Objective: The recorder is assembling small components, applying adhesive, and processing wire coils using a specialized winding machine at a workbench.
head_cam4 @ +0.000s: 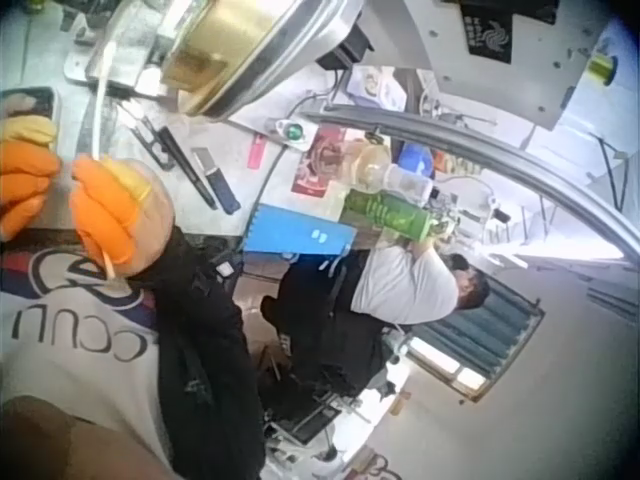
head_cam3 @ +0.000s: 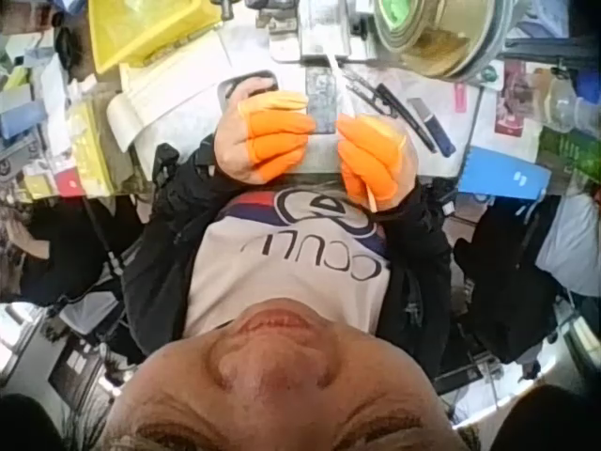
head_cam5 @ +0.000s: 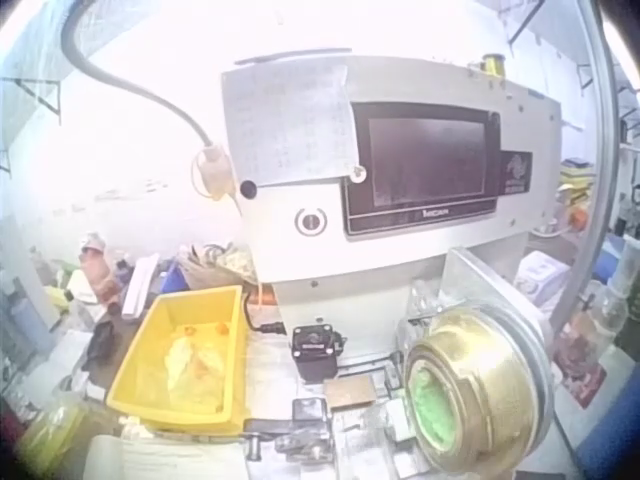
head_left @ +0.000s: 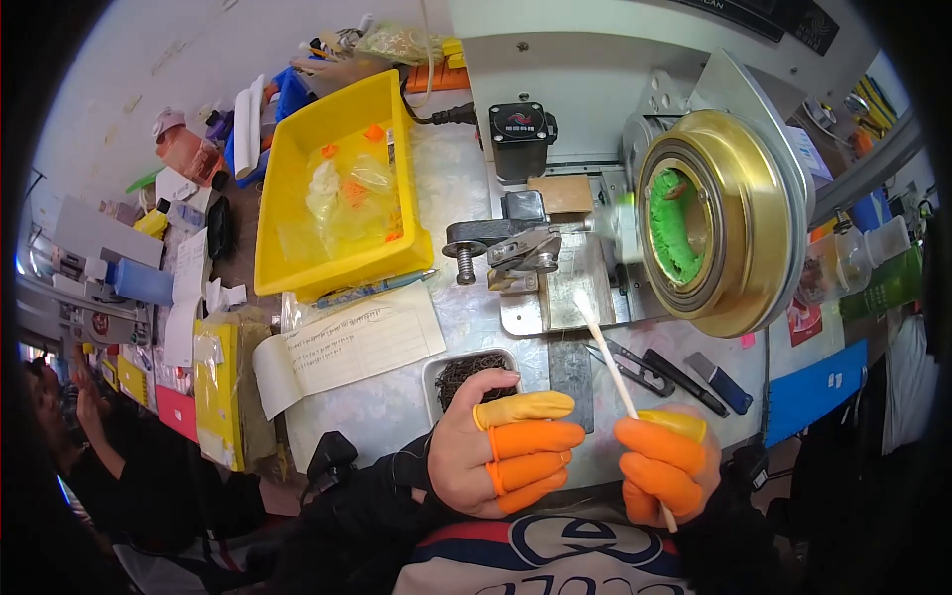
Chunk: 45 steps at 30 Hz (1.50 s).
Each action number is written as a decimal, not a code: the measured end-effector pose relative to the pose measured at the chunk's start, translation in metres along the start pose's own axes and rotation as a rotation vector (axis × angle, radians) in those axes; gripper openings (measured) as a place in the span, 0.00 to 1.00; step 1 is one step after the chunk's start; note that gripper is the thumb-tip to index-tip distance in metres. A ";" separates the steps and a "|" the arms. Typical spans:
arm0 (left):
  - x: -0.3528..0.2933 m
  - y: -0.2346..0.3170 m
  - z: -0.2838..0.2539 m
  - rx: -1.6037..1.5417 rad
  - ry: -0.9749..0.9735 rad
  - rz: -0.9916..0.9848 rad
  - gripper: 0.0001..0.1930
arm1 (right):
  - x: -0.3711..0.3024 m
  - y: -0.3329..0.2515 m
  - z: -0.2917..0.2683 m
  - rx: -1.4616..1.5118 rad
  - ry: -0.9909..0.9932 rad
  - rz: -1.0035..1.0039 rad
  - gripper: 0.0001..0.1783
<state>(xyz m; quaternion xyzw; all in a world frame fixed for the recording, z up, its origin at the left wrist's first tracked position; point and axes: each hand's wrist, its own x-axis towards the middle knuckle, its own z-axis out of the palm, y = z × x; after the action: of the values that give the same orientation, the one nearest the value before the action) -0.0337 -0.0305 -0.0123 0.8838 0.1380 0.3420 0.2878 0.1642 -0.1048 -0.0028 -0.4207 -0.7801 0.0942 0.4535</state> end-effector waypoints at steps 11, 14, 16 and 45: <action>-0.002 0.001 0.001 -0.008 0.002 0.010 0.08 | 0.007 0.019 0.047 -0.159 -0.070 0.204 0.23; -0.001 0.001 0.000 -0.013 -0.004 0.010 0.08 | 0.016 0.024 0.055 -0.155 -0.069 0.236 0.24; -0.001 0.001 0.000 -0.015 -0.001 0.016 0.08 | 0.018 0.028 0.061 -0.239 -0.070 0.237 0.26; 0.000 -0.008 -0.002 0.009 0.050 -0.020 0.09 | -0.042 0.037 0.018 -0.234 -0.165 0.439 0.15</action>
<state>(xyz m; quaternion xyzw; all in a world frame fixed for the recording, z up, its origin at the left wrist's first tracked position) -0.0357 -0.0234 -0.0162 0.8748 0.1557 0.3605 0.2839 0.1815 -0.1089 -0.0591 -0.6203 -0.7101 0.1336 0.3051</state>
